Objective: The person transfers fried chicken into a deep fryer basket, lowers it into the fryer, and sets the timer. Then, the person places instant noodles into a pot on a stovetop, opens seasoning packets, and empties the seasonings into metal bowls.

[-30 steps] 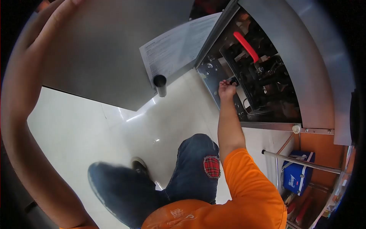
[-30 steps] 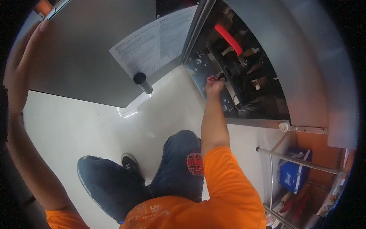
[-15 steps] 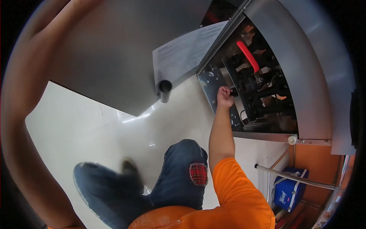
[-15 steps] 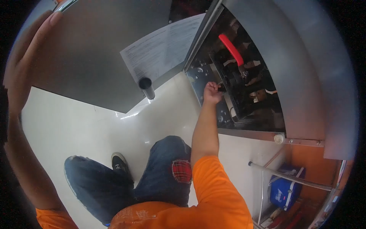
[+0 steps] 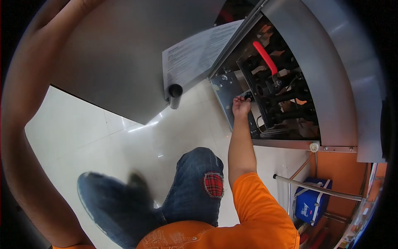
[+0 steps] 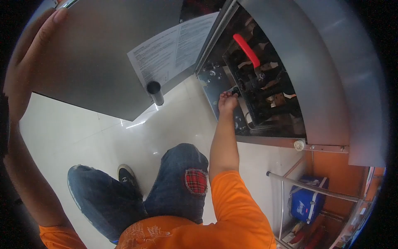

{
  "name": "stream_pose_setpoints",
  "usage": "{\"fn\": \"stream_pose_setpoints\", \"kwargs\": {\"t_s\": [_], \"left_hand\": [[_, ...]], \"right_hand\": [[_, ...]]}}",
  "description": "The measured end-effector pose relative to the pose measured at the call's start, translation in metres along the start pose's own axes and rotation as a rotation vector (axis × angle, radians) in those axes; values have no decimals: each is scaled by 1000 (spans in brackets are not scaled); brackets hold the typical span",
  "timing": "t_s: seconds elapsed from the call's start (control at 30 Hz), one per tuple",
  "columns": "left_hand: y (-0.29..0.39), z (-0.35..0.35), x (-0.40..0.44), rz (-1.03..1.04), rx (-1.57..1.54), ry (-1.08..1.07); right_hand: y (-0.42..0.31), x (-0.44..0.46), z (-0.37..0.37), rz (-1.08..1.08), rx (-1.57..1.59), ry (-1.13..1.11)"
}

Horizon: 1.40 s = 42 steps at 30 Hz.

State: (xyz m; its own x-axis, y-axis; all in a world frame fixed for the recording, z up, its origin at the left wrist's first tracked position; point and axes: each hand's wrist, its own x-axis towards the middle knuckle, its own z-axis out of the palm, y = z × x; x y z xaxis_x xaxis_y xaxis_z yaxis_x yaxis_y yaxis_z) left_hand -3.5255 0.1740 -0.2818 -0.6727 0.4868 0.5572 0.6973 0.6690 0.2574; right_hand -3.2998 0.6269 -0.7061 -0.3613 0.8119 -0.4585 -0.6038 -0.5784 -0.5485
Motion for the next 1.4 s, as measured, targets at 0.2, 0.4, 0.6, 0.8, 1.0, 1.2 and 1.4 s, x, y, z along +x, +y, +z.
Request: {"fn": "stream_pose_setpoints", "kwargs": {"t_s": [0.2,0.4,0.6,0.8,1.0,1.2,1.4], "left_hand": [[1,-3,0,-1,-5,-5],[2,-6,2,1,-22,-12],[9,-9,3,-1,-45,-22],[22,-9,-1,-7,-69,-38],[27,-10,-4,-24,-106,-79],[31,-16,-2,-29,-135,-118],[46,-27,-4,-25,-185,-196]], "right_hand": [[1,-7,11,99,388,-87],[3,-14,7,151,524,-243],[7,-29,16,-17,-128,44],[10,-12,11,13,124,-107],[8,-10,13,-10,221,-68],[7,-18,11,28,172,-98],[21,-45,-11,203,83,-22]]}}
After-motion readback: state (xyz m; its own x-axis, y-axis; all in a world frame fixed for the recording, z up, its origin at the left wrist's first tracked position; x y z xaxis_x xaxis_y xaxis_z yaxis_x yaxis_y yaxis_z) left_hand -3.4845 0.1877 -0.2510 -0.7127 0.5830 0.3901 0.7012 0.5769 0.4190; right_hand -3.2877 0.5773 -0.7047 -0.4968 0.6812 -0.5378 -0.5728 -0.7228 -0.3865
